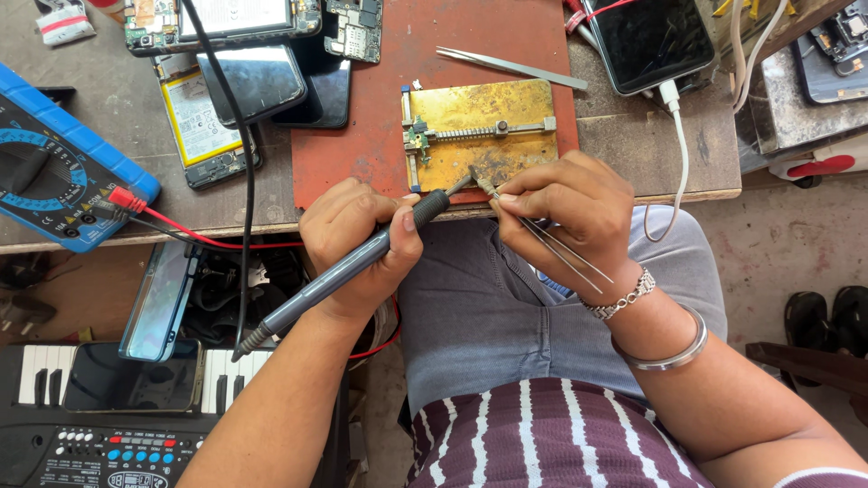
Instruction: The person solders a small circuit board held in a clamp jig on a workbench, using a soldering iron in one hand and tweezers in the other to position and work on board components. They then set the iron down, reach for a spool of solder wire, and resume soldering the board.
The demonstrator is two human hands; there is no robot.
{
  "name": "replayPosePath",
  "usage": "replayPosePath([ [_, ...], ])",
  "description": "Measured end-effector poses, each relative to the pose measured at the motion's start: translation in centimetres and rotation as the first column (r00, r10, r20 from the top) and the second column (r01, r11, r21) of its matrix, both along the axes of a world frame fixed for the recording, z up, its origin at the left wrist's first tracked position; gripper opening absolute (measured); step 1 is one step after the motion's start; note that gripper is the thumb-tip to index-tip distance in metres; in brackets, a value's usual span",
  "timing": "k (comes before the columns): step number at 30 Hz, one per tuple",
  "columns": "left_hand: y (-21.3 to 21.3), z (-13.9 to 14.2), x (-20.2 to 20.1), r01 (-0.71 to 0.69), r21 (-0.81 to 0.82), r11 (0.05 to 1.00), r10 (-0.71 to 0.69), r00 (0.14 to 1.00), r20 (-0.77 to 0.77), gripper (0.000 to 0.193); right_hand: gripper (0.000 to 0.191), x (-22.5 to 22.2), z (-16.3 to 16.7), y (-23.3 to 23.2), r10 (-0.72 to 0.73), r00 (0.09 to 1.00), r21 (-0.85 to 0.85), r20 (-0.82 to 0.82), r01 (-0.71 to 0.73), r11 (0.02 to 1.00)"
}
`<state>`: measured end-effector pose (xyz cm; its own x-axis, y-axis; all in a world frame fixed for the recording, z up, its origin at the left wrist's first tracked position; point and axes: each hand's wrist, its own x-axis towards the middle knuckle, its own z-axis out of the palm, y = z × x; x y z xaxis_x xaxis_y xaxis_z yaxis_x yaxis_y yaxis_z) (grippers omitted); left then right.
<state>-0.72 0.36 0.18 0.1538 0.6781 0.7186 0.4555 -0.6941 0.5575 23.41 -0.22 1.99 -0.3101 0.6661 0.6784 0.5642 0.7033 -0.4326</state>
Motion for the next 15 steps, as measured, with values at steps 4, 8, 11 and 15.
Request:
replayPosePath([
  [4, 0.01, -0.03, 0.03, 0.001, 0.002, 1.000, -0.001, 1.000, 0.008, 0.019, 0.024, -0.15, -0.05, 0.00, -0.016, 1.000, -0.006, -0.026, 0.016, 1.000],
  [8, 0.08, -0.02, -0.03, 0.006, 0.007, 1.000, -0.006, 1.000, 0.005, 0.019, 0.023, -0.05, -0.01, 0.03, 0.004, 0.999, -0.011, -0.033, -0.004, 1.000],
  [11, 0.03, -0.03, 0.06, 0.007, -0.002, 1.000, -0.007, 1.000, 0.012, 0.021, 0.024, -0.07, -0.04, 0.01, -0.013, 0.999, -0.019, -0.033, 0.012, 1.000],
  [15, -0.02, 0.01, -0.07, 0.010, -0.001, 1.000, -0.010, 1.000, 0.001, 0.020, 0.023, 0.03, 0.01, 0.03, 0.018, 1.000, -0.008, -0.026, -0.018, 1.000],
])
